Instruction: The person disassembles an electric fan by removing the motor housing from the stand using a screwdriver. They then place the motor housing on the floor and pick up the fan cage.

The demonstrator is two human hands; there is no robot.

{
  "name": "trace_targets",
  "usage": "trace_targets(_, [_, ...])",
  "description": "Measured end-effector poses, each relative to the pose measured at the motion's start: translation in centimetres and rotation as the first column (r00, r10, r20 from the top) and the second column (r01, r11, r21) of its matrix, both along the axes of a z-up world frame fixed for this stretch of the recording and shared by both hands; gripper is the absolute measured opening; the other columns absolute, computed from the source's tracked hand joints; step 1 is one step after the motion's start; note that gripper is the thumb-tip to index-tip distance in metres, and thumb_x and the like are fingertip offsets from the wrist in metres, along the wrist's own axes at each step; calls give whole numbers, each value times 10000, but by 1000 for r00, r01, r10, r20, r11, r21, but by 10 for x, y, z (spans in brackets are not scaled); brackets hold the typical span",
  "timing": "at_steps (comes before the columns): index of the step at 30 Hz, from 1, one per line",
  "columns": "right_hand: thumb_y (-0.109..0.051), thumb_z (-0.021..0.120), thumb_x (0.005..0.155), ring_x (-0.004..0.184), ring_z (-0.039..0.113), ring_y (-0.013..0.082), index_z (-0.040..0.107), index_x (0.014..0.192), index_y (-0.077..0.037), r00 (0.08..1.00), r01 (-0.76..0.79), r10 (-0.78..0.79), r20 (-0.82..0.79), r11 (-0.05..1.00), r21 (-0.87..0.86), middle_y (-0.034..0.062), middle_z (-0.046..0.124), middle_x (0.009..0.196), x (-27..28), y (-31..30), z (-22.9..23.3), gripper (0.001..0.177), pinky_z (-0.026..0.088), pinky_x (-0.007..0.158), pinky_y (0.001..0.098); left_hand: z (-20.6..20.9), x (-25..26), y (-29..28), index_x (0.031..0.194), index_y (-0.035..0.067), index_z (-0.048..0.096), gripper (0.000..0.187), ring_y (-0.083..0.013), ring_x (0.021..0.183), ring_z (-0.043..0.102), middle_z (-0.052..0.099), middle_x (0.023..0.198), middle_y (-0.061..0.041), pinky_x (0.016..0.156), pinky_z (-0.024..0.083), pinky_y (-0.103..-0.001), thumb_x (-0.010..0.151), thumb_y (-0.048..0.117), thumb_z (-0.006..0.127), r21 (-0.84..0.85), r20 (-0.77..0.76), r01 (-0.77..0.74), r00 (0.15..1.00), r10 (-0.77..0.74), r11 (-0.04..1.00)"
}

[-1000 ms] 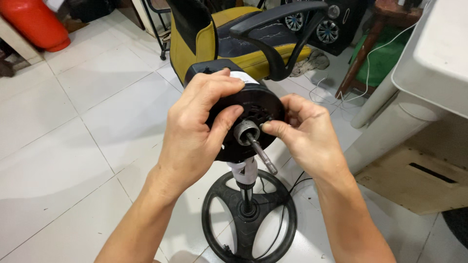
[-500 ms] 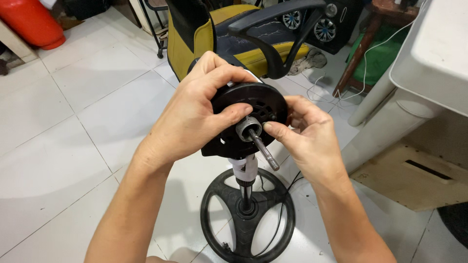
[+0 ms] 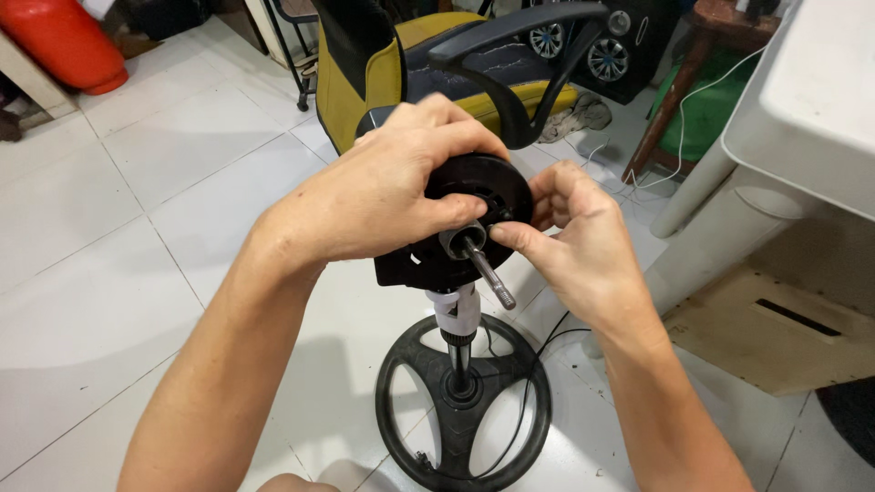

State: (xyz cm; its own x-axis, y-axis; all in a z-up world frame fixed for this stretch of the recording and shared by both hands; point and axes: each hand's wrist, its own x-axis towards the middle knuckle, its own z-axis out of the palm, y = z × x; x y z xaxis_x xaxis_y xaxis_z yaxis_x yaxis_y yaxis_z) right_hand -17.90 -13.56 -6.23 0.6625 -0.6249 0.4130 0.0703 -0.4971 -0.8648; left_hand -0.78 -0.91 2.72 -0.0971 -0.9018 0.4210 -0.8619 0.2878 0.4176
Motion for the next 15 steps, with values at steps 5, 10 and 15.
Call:
trace_targets(5, [-46, 863, 777, 772, 660, 103, 662, 962, -16, 992, 124, -125, -3, 987, -106, 16, 704, 855, -2, 6, -2, 275, 573, 727, 257, 12, -12, -10, 1143, 112, 687, 377, -339, 1110, 620, 656, 1186, -114, 901, 526, -443, 784, 186, 777, 126, 128, -123, 986, 107, 984])
trace_targets(10, [-47, 844, 793, 798, 690, 100, 662, 976, -22, 993, 117, -117, -7, 992, -46, 16, 729, 868, -4, 11, 3, 260, 574, 719, 265, 20, -26, -11, 1070, 116, 681, 350, -357, 1036, 650, 681, 1105, -101, 844, 524, -489, 750, 198, 799, 172, 252, -252, 946, 204, 952])
trace_targets(15, [-38, 841, 783, 785, 673, 99, 668, 962, -21, 988, 142, -144, -57, 989, -48, 18, 716, 856, -4, 12, 5, 249, 564, 704, 264, 22, -29, -12, 1063, 117, 674, 337, -369, 1024, 654, 682, 1087, -102, 827, 525, -495, 747, 149, 787, 195, 274, -261, 940, 203, 946])
